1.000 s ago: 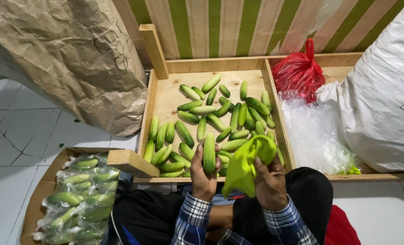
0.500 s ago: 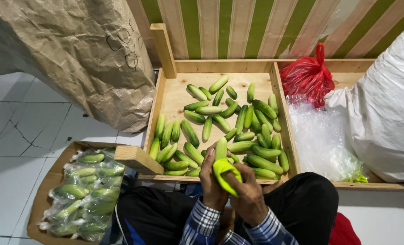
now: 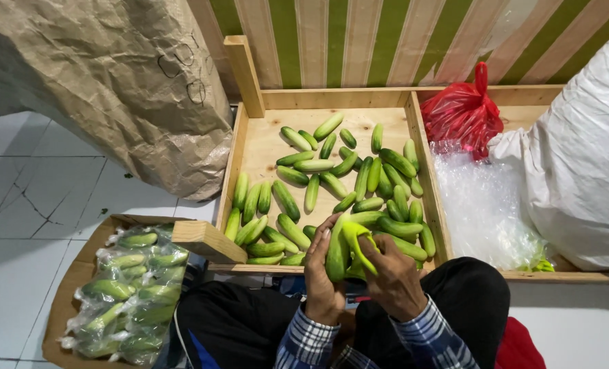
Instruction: Packing cucumbers into individual plastic bags and placing them into a cardboard box
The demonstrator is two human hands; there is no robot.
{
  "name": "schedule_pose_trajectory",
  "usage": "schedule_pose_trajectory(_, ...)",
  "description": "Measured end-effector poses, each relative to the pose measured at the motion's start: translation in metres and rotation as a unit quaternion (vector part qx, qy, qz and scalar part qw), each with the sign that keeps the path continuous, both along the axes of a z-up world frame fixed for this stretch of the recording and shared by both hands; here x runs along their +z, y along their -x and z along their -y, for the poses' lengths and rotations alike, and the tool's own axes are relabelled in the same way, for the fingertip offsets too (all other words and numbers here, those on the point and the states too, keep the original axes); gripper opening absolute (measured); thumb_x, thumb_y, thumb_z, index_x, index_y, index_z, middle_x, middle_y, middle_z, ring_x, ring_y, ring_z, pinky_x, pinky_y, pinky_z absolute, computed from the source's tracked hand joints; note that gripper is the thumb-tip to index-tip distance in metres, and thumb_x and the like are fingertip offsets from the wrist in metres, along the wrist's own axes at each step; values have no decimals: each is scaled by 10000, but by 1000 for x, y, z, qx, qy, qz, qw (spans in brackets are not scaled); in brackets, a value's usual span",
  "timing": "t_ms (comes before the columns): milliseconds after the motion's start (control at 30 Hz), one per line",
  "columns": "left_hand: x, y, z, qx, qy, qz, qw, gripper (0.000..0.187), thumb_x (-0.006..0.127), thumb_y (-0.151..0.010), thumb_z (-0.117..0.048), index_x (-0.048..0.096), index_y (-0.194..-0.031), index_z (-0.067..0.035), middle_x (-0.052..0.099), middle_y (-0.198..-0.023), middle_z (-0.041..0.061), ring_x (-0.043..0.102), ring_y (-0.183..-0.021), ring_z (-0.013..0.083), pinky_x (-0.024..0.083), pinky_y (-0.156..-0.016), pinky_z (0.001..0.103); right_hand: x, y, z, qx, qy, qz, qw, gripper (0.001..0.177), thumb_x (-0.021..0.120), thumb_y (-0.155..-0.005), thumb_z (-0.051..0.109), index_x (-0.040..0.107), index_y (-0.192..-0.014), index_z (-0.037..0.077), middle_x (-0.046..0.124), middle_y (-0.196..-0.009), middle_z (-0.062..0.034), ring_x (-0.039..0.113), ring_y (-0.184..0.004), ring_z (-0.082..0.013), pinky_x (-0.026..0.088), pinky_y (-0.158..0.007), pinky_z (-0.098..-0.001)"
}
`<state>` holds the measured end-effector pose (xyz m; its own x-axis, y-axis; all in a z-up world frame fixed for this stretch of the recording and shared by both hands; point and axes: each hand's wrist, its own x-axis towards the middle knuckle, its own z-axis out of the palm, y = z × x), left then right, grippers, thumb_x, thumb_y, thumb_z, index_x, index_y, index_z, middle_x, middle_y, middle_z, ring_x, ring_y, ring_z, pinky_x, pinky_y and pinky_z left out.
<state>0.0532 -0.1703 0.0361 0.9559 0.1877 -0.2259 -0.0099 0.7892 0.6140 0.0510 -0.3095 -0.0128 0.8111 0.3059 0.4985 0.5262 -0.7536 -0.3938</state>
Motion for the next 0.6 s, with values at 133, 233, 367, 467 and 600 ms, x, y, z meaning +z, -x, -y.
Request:
schedule_pose_trajectory(133,4,0,-4,6,36,-28,999,428,604,-926,-243,657,-1252,30,706,-1229,210,672,-1093,304,533,-948,371,10,18,-5,79,-24,55,995,460,624,-829,31,571,-1283,83,622,-1032,-205,594,-574,-294,499,-494,-403)
schedule_pose_trajectory(233,-2,-1,-11,-37,50,-33,997,386,629,-943,-219,629,-1285,-41,593,-768,66,484,-496,102,397,-425,217,8,22,-2,158,18,60,985,350,617,-1000,398,658,-1181,100,488,-743,-83,523,-580,-255,425,-528,-396)
schedule_pose_trajectory(367,-8,5,-4,-24,8,-28,999,338,568,-949,-157,661,-1231,5,732,-1093,230,700,-978,291,547,-869,351,-5,14,12,27,76,56,995,453,714,-824,177,619,-1264,226,580,-901,-86,571,-545,-292,442,-453,-415)
schedule_pose_trajectory(467,-11,2,-5,-18,-7,-10,1000,330,505,-989,-168,662,-1225,1,695,-1068,159,639,-895,205,490,-769,282,20,22,0,89,50,44,994,398,625,-866,89,600,-1258,154,519,-864,-71,532,-524,-265,438,-428,-394)
schedule_pose_trajectory(600,-6,6,-5,-27,11,-18,999,349,644,-946,-263,682,-1170,1,691,-973,117,630,-803,175,482,-675,268,-7,22,15,137,23,92,986,273,661,-891,71,673,-1164,72,669,-941,-172,675,-637,-250,547,-496,-389)
